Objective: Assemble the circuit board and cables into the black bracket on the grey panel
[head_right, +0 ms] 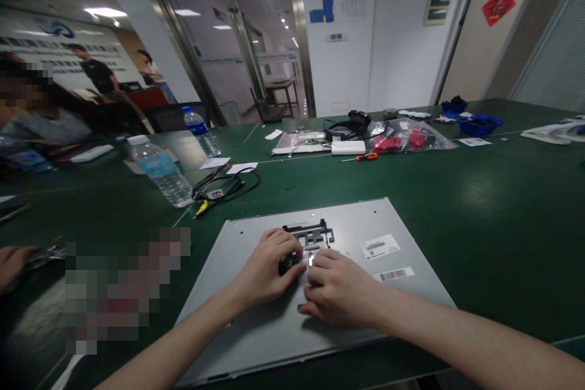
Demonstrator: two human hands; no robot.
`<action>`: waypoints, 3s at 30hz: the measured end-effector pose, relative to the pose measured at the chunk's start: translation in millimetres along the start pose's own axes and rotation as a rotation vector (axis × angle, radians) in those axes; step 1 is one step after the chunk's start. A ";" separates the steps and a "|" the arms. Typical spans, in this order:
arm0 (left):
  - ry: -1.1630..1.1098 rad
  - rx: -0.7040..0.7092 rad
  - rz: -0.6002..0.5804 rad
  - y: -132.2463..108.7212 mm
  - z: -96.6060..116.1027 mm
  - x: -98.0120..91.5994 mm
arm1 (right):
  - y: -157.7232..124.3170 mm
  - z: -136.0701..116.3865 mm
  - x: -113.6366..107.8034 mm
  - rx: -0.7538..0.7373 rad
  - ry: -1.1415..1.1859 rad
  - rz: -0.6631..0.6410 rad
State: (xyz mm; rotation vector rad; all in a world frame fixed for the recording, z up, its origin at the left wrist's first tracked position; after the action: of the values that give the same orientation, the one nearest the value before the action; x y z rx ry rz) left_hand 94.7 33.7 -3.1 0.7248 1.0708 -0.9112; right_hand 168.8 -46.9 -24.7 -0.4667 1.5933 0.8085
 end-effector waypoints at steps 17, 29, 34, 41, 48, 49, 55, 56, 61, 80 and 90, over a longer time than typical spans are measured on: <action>-0.009 0.017 0.010 -0.5 -0.1 0.6 | -1.5 -3.0 -2.8 -0.024 0.026 0.014; -0.004 -0.003 0.007 -0.9 0.2 0.6 | -0.9 2.6 4.9 0.028 0.013 -0.016; 0.006 -0.012 0.005 -1.7 -0.5 1.0 | -0.8 2.0 4.7 0.042 0.015 -0.032; 0.011 -0.016 0.000 -1.7 0.6 1.3 | -0.8 0.9 3.7 0.035 0.011 -0.021; 0.011 -0.016 -0.001 -1.4 -0.4 2.0 | -0.1 -3.8 -1.1 -0.005 0.008 -0.014; 0.011 -0.016 -0.001 -1.5 -0.5 2.1 | 0.0 -4.7 -1.0 -0.014 0.011 -0.018; 0.012 -0.013 0.002 -0.8 1.3 1.0 | -0.7 -11.2 -2.3 -0.089 0.056 -0.045; 0.012 -0.012 0.003 -0.8 1.5 0.8 | -1.0 -12.3 -3.0 -0.101 0.064 -0.050; 0.009 -0.004 0.007 -0.9 2.1 0.9 | -2.0 -13.2 -8.7 -0.098 0.043 -0.017; 0.006 -0.020 0.007 -1.1 1.5 0.7 | -2.1 1.1 2.3 0.037 0.028 -0.027; 0.005 -0.013 0.004 -1.8 2.2 1.9 | -1.8 -2.2 1.8 0.005 0.061 -0.026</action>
State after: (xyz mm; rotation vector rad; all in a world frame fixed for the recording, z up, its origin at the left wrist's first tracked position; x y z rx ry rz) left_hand 94.3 30.5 -4.4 0.7185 1.0782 -0.8984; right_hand 168.2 -49.5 -26.9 -0.5114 1.6423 0.7771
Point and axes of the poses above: each hand's wrist, its own y-axis towards the middle knuckle, its own x-axis out of the palm, z = x × y, the point moved 8 cm from there along y, towards the middle knuckle, and after that the axes turned 14 degrees about -z, right-handed, at the moved point
